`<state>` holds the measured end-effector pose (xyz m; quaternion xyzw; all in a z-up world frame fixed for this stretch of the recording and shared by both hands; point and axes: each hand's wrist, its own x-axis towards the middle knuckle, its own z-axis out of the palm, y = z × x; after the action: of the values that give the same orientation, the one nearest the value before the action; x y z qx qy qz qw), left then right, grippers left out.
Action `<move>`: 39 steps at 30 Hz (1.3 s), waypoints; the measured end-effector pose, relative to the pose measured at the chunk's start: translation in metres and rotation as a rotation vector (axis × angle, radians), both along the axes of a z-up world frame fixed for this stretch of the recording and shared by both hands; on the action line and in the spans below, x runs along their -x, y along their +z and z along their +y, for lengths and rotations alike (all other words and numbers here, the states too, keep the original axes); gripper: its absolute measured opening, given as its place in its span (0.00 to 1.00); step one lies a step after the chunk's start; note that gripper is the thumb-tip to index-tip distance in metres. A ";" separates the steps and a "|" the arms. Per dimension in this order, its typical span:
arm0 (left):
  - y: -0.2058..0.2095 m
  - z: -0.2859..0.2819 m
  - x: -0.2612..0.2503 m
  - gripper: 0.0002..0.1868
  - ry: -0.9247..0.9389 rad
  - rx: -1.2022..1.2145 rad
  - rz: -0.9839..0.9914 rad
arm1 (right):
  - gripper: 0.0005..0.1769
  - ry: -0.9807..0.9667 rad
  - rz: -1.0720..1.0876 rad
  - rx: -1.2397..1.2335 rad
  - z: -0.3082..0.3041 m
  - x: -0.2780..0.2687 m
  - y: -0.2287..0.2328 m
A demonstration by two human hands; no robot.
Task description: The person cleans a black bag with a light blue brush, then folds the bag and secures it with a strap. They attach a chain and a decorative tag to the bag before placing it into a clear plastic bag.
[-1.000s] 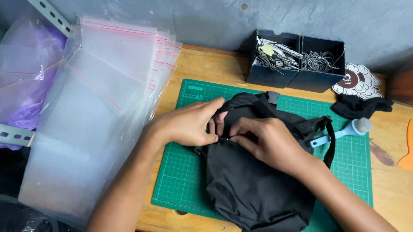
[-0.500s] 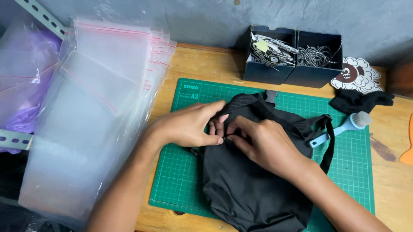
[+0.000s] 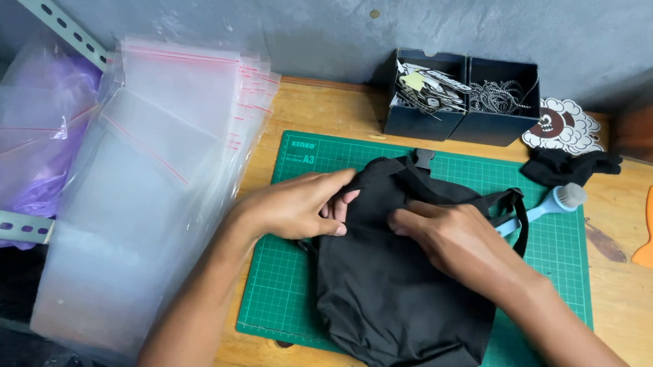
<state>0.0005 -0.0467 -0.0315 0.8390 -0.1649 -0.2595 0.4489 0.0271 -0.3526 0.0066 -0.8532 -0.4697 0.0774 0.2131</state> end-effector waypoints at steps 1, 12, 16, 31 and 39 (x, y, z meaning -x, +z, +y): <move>0.011 -0.001 0.001 0.36 0.000 0.001 0.000 | 0.10 0.000 0.000 0.001 -0.018 -0.004 -0.001; 0.044 -0.015 0.010 0.16 0.056 -0.268 0.032 | 0.13 -0.266 -0.009 0.068 -0.079 0.003 0.029; 0.059 -0.022 0.009 0.26 0.098 -0.292 0.054 | 0.17 -0.294 -0.159 -0.119 -0.046 -0.021 -0.003; 0.054 0.003 0.003 0.17 0.385 0.027 -0.164 | 0.17 -0.443 0.239 0.135 -0.024 -0.062 -0.019; 0.047 0.009 -0.003 0.28 0.445 0.135 0.009 | 0.15 -0.394 0.543 0.042 -0.028 -0.064 -0.005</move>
<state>0.0037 -0.0377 0.0159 0.8215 0.0092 -0.1462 0.5511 0.0909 -0.3808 0.0015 -0.8800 -0.2201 0.2691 0.3236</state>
